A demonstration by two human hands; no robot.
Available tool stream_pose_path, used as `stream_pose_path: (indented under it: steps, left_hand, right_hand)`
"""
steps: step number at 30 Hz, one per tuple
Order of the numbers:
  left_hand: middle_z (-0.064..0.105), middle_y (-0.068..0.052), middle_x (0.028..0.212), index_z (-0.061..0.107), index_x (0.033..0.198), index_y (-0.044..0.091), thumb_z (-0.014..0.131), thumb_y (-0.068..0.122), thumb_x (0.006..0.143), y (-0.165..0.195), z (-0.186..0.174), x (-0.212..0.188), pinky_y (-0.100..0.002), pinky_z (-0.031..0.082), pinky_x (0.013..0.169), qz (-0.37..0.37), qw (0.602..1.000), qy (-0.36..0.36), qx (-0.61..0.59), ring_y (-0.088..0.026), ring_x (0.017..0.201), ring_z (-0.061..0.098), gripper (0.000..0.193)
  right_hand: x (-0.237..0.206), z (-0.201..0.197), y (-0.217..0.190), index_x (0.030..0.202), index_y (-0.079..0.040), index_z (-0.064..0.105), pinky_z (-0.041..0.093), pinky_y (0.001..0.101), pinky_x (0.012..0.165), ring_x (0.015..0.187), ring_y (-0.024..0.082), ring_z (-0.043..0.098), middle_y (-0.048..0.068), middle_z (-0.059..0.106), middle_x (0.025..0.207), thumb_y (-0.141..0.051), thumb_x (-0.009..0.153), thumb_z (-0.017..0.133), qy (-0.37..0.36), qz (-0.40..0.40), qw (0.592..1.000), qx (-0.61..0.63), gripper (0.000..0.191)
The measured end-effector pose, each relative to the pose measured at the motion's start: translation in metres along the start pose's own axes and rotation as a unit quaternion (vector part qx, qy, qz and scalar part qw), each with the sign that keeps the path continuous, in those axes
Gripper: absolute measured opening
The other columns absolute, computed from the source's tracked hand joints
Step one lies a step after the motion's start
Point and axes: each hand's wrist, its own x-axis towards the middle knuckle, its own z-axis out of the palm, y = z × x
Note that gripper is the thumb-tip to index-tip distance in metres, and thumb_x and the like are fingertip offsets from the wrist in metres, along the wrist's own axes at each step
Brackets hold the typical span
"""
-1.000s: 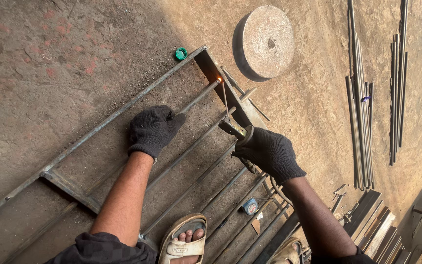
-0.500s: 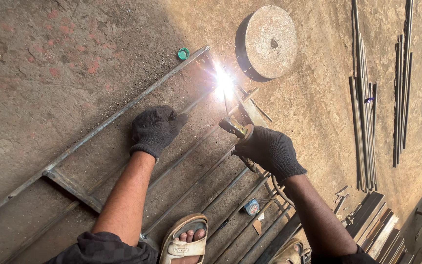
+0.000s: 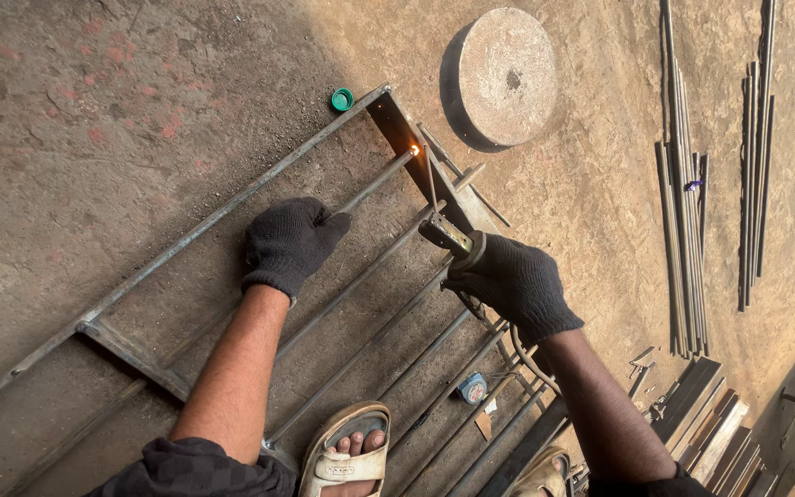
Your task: The person welds a metal ladder-like frame lying on the ground. They use a welding torch to secure the rungs to the side rails, creating bright sparks. The person also uses a metal bar to adjust the position of the frame during the process.
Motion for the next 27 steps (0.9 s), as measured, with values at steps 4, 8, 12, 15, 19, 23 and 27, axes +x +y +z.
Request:
stream_pose_path:
  steps: [4,8,12,15,19,23,27]
  left_hand:
    - [0.071,-0.01,0.086,0.073,0.091,0.011,0.064,0.064,0.091,-0.001,0.001,0.0,-0.044,0.058,0.069,0.008,1.0,0.006,0.012,-0.024,0.079,0.07,0.053]
    - [0.072,-0.012,0.085,0.073,0.089,0.011,0.065,0.064,0.09,0.0,0.0,0.001,-0.045,0.057,0.068,0.016,1.0,0.012,0.01,-0.025,0.078,0.071,0.054]
    - [0.072,-0.018,0.085,0.075,0.081,0.012,0.069,0.064,0.086,0.001,0.0,-0.003,-0.049,0.056,0.069,0.046,0.995,0.083,0.005,-0.035,0.08,0.071,0.053]
    - [0.073,-0.017,0.088,0.077,0.082,0.017,0.068,0.053,0.086,0.0,0.001,-0.006,-0.052,0.055,0.067,0.043,0.993,0.109,-0.006,-0.04,0.08,0.069,0.037]
    - [0.072,-0.018,0.086,0.076,0.081,0.013,0.069,0.056,0.087,-0.002,0.002,-0.003,-0.053,0.055,0.068,0.075,0.99,0.118,-0.02,-0.041,0.08,0.07,0.044]
    - [0.072,-0.019,0.085,0.076,0.082,0.012,0.072,0.06,0.083,-0.002,0.002,-0.001,-0.053,0.056,0.069,0.075,0.99,0.12,-0.023,-0.041,0.081,0.07,0.047]
    - [0.072,-0.02,0.088,0.077,0.082,0.012,0.072,0.061,0.087,-0.002,0.002,-0.002,-0.053,0.056,0.071,0.097,0.987,0.125,0.0,-0.04,0.083,0.07,0.049]
  right_hand:
    - [0.001,0.002,0.003,0.114,-0.02,0.072,0.065,0.039,0.077,0.093,0.02,0.077,0.003,0.079,0.1,-0.043,0.081,0.081,-0.032,0.028,0.999,-0.027,0.041]
    - [0.002,-0.003,-0.004,0.108,-0.019,0.073,0.064,0.0379,0.075,0.09,0.019,0.076,0.003,0.079,0.096,-0.046,0.08,0.081,-0.023,0.005,0.999,-0.037,0.039]
    - [0.009,-0.012,-0.02,0.103,-0.019,0.073,0.061,0.0362,0.073,0.084,0.017,0.076,0.002,0.079,0.091,-0.053,0.08,0.08,-0.096,0.085,0.988,-0.09,0.041]
    - [0.01,-0.016,-0.033,0.107,-0.017,0.069,0.062,0.0376,0.07,0.078,0.02,0.075,0.004,0.077,0.09,-0.058,0.09,0.072,-0.081,0.035,0.978,-0.188,0.045]
    - [0.018,-0.021,-0.043,0.103,-0.02,0.072,0.063,0.0409,0.074,0.084,0.022,0.077,0.006,0.078,0.091,-0.058,0.082,0.074,-0.151,0.116,0.973,-0.128,0.044]
    - [0.016,-0.022,-0.049,0.105,-0.02,0.072,0.061,0.0464,0.075,0.087,0.029,0.075,0.009,0.077,0.094,-0.06,0.077,0.076,-0.112,0.11,0.979,-0.13,0.05]
    - [0.016,-0.019,-0.05,0.107,-0.02,0.071,0.061,0.0445,0.073,0.086,0.027,0.076,0.007,0.077,0.095,-0.062,0.079,0.076,-0.127,0.117,0.973,-0.15,0.05]
